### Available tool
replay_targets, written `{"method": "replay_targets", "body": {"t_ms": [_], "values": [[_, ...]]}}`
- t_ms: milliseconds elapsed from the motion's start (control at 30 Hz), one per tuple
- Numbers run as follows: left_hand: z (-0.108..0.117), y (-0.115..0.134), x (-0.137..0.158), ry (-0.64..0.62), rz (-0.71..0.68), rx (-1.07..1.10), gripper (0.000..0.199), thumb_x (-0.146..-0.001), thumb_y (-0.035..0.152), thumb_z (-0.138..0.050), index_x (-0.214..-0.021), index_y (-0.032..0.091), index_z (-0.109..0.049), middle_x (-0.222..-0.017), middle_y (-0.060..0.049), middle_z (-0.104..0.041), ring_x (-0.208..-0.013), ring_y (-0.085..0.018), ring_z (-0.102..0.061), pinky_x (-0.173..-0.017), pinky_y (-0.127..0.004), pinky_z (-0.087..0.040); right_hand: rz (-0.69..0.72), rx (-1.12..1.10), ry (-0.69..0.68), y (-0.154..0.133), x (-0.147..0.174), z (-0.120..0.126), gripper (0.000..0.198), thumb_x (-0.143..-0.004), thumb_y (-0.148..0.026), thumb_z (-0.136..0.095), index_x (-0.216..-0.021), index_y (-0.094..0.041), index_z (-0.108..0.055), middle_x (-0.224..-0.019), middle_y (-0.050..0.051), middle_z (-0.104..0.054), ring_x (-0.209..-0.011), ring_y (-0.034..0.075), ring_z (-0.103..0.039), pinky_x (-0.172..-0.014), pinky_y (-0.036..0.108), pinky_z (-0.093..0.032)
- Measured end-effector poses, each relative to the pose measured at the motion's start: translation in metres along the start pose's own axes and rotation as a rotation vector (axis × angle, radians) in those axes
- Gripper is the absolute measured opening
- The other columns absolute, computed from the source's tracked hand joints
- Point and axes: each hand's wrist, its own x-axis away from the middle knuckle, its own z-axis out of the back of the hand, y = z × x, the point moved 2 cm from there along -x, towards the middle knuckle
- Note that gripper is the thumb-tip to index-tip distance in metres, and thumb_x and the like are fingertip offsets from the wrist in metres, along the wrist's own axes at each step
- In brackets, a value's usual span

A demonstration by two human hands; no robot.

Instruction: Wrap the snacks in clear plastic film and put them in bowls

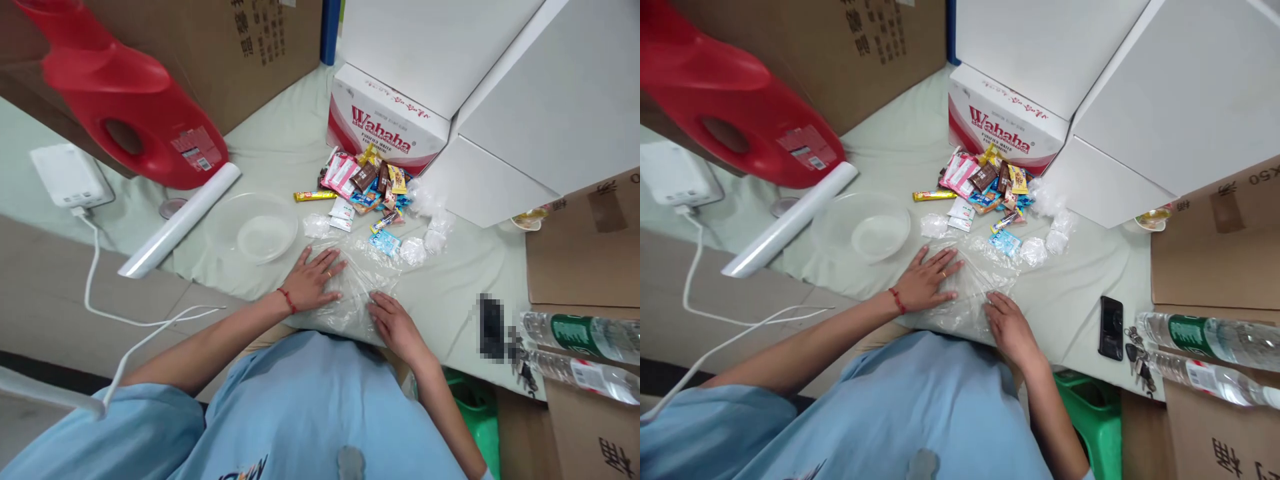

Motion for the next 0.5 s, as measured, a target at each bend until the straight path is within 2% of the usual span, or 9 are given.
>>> {"method": "replay_targets", "body": {"t_ms": [100,200,267,333,433,500], "values": [[0.002,-0.008,0.006,-0.093,-0.042,0.01,0.102,-0.081,0.077,-0.064,-0.164,0.028,-0.03,-0.174,-0.018,-0.015,-0.16,-0.036,-0.021,-0.124,-0.066,0.008,-0.041,-0.146,-0.097,0.013,0.018,0.019,0.036,-0.102,-0.022,-0.053,-0.132,-0.023,-0.072,-0.153,0.012,-0.058,-0.145,0.028,-0.051,-0.119,0.055,-0.044],[0.001,-0.012,0.01,-0.158,-0.067,0.02,0.112,-0.072,0.08,-0.07,-0.164,0.03,-0.029,-0.174,-0.019,-0.01,-0.161,-0.038,-0.017,-0.121,-0.069,0.013,-0.193,-0.373,-0.034,0.026,0.003,0.044,0.029,-0.1,-0.032,-0.059,-0.123,-0.024,-0.076,-0.137,0.012,-0.069,-0.129,0.027,-0.064,-0.113,0.053,-0.05],[0.0,-0.014,0.011,-0.166,-0.071,0.017,0.114,-0.069,0.079,-0.073,-0.163,0.031,-0.03,-0.174,-0.018,-0.008,-0.161,-0.038,-0.015,-0.12,-0.069,0.014,-0.355,-0.572,0.089,0.032,-0.03,0.056,0.027,-0.096,-0.037,-0.066,-0.117,-0.023,-0.076,-0.121,0.01,-0.076,-0.11,0.024,-0.072,-0.101,0.047,-0.059],[-0.001,-0.015,0.011,-0.158,-0.067,0.014,0.116,-0.067,0.079,-0.075,-0.163,0.031,-0.032,-0.174,-0.019,-0.008,-0.161,-0.039,-0.014,-0.12,-0.07,0.014,-0.499,-0.835,0.192,0.033,-0.078,0.061,0.027,-0.089,-0.037,-0.075,-0.111,-0.021,-0.075,-0.109,0.008,-0.077,-0.088,0.019,-0.075,-0.082,0.038,-0.065],[-0.002,-0.015,0.01,-0.152,-0.07,0.025,0.114,-0.068,0.082,-0.071,-0.163,0.031,-0.033,-0.174,-0.019,-0.01,-0.161,-0.04,-0.015,-0.12,-0.07,0.013,-0.697,-1.163,0.318,0.028,-0.157,0.056,0.018,-0.085,-0.024,-0.079,-0.097,-0.015,-0.07,-0.09,0.006,-0.076,-0.058,0.01,-0.066,-0.054,0.022,-0.06],[-0.002,-0.015,0.01,-0.146,-0.074,0.031,0.111,-0.071,0.084,-0.067,-0.162,0.031,-0.034,-0.174,-0.019,-0.012,-0.161,-0.04,-0.016,-0.121,-0.07,0.011,-0.808,-1.276,0.397,0.024,-0.203,0.048,0.012,-0.087,-0.018,-0.075,-0.09,-0.014,-0.065,-0.076,0.004,-0.073,-0.048,0.007,-0.058,-0.044,0.015,-0.052]]}}
